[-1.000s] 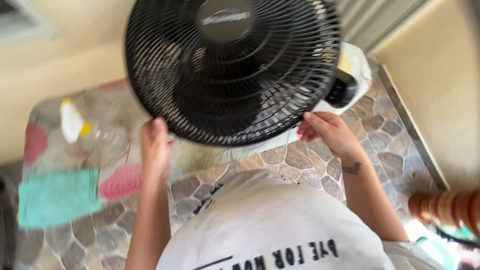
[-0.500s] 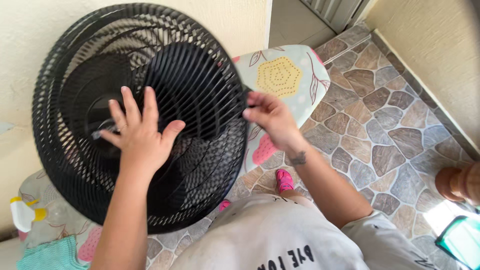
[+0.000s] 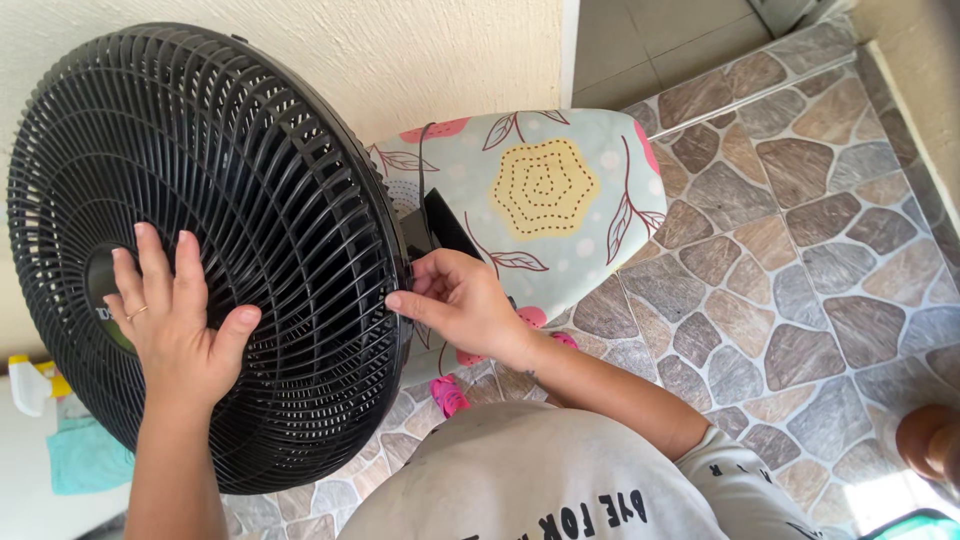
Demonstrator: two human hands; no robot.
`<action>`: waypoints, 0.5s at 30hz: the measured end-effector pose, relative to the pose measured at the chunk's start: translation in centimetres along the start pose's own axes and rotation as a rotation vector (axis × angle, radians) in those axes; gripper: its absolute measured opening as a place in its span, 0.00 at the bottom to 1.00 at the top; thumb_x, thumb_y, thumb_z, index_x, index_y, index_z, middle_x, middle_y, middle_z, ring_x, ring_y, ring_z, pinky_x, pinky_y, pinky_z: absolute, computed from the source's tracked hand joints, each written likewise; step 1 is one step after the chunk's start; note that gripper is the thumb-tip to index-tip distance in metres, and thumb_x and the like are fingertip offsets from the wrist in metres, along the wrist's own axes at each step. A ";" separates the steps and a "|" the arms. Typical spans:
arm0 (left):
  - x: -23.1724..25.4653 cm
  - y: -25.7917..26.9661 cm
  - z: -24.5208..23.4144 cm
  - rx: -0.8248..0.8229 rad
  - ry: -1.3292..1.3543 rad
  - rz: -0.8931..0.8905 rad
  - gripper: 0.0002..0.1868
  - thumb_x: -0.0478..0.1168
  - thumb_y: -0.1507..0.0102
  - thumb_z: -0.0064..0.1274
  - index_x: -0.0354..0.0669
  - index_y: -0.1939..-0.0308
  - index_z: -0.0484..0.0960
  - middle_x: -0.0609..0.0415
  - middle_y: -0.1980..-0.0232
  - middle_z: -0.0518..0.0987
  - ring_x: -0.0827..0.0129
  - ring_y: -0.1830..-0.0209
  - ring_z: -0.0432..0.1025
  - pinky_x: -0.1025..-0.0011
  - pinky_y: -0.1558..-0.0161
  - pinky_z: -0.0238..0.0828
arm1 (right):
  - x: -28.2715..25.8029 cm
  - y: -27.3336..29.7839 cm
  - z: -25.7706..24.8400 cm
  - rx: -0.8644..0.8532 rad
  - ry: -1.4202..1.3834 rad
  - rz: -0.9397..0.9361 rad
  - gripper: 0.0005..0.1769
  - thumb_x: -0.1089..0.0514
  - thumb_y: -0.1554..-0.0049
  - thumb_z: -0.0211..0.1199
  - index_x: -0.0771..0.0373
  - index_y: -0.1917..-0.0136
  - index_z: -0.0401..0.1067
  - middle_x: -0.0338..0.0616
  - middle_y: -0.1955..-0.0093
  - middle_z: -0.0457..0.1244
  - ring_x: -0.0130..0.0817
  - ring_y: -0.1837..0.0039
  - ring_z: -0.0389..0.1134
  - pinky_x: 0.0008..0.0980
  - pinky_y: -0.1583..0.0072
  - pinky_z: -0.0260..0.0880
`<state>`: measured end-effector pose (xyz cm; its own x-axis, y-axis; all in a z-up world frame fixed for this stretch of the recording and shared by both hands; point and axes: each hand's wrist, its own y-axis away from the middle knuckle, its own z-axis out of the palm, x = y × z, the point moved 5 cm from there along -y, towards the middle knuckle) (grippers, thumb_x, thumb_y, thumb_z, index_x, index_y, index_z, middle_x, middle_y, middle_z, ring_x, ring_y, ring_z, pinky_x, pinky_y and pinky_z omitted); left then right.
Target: The person assembles a black pedestal fan by hand. They secure the fan blades to the motor hub, attach the front and rear grilles, and then connect the fan head to the stand base.
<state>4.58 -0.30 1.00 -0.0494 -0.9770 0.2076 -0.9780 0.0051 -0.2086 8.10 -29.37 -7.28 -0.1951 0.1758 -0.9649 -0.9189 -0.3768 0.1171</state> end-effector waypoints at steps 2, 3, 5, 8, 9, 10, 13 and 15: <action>0.2 0.0 0.0 -0.003 0.002 0.001 0.50 0.76 0.34 0.35 0.51 0.17 0.57 0.38 0.13 0.47 0.29 0.15 0.40 0.21 0.27 0.33 | -1.1 0.2 0.1 0.022 0.097 -0.053 0.17 0.56 0.43 0.73 0.70 0.48 0.73 0.37 0.60 0.65 0.21 0.61 0.65 0.22 0.58 0.68; 0.2 -0.1 0.0 -0.005 0.005 -0.001 0.50 0.76 0.34 0.35 0.51 0.17 0.57 0.38 0.13 0.47 0.29 0.15 0.39 0.22 0.26 0.32 | -1.9 0.5 0.1 0.052 0.177 -0.120 0.17 0.57 0.43 0.72 0.70 0.47 0.74 0.38 0.60 0.64 0.22 0.61 0.66 0.23 0.59 0.69; 0.3 -0.2 0.0 -0.012 0.011 -0.005 0.50 0.76 0.34 0.34 0.50 0.17 0.57 0.37 0.13 0.46 0.28 0.15 0.39 0.23 0.26 0.30 | -3.4 0.8 0.3 0.093 0.320 -0.244 0.17 0.57 0.43 0.71 0.70 0.45 0.74 0.41 0.61 0.63 0.28 0.62 0.66 0.27 0.59 0.69; 0.5 -0.3 0.0 -0.022 0.020 -0.016 0.50 0.76 0.33 0.33 0.50 0.17 0.56 0.37 0.13 0.46 0.28 0.15 0.38 0.24 0.25 0.28 | -4.7 1.3 0.8 0.125 0.454 -0.353 0.15 0.59 0.41 0.70 0.71 0.45 0.75 0.46 0.63 0.63 0.37 0.62 0.65 0.34 0.60 0.66; 0.5 -0.4 0.0 -0.021 0.021 -0.019 0.50 0.76 0.34 0.32 0.49 0.17 0.56 0.37 0.13 0.46 0.28 0.15 0.38 0.24 0.25 0.28 | -4.9 1.3 1.0 0.138 0.465 -0.353 0.15 0.60 0.41 0.70 0.71 0.45 0.74 0.46 0.63 0.63 0.38 0.62 0.65 0.35 0.60 0.66; 0.6 -0.5 0.0 -0.020 0.022 -0.021 0.51 0.77 0.34 0.32 0.49 0.17 0.56 0.37 0.13 0.45 0.28 0.15 0.38 0.24 0.25 0.27 | -4.9 1.3 1.0 0.150 0.476 -0.353 0.14 0.60 0.41 0.70 0.72 0.46 0.74 0.47 0.63 0.63 0.40 0.62 0.65 0.36 0.60 0.65; 0.9 -0.5 0.1 -0.013 0.016 -0.014 0.51 0.77 0.33 0.31 0.47 0.17 0.55 0.36 0.13 0.45 0.28 0.15 0.37 0.25 0.25 0.27 | -5.3 1.7 1.4 0.194 0.533 -0.504 0.17 0.62 0.39 0.68 0.76 0.42 0.71 0.49 0.60 0.64 0.42 0.60 0.64 0.37 0.58 0.67; 0.9 -0.3 0.2 -0.017 0.017 -0.011 0.51 0.77 0.33 0.31 0.46 0.17 0.55 0.35 0.14 0.45 0.28 0.15 0.37 0.25 0.25 0.26 | -5.2 1.9 1.5 0.197 0.545 -0.546 0.17 0.64 0.38 0.67 0.79 0.41 0.70 0.50 0.60 0.64 0.43 0.60 0.65 0.37 0.58 0.67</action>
<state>4.88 -1.26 1.11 -0.0415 -0.9733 0.2259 -0.9818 -0.0022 -0.1899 6.88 -29.59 -1.70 0.4489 -0.1997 -0.8710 -0.8899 -0.1888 -0.4153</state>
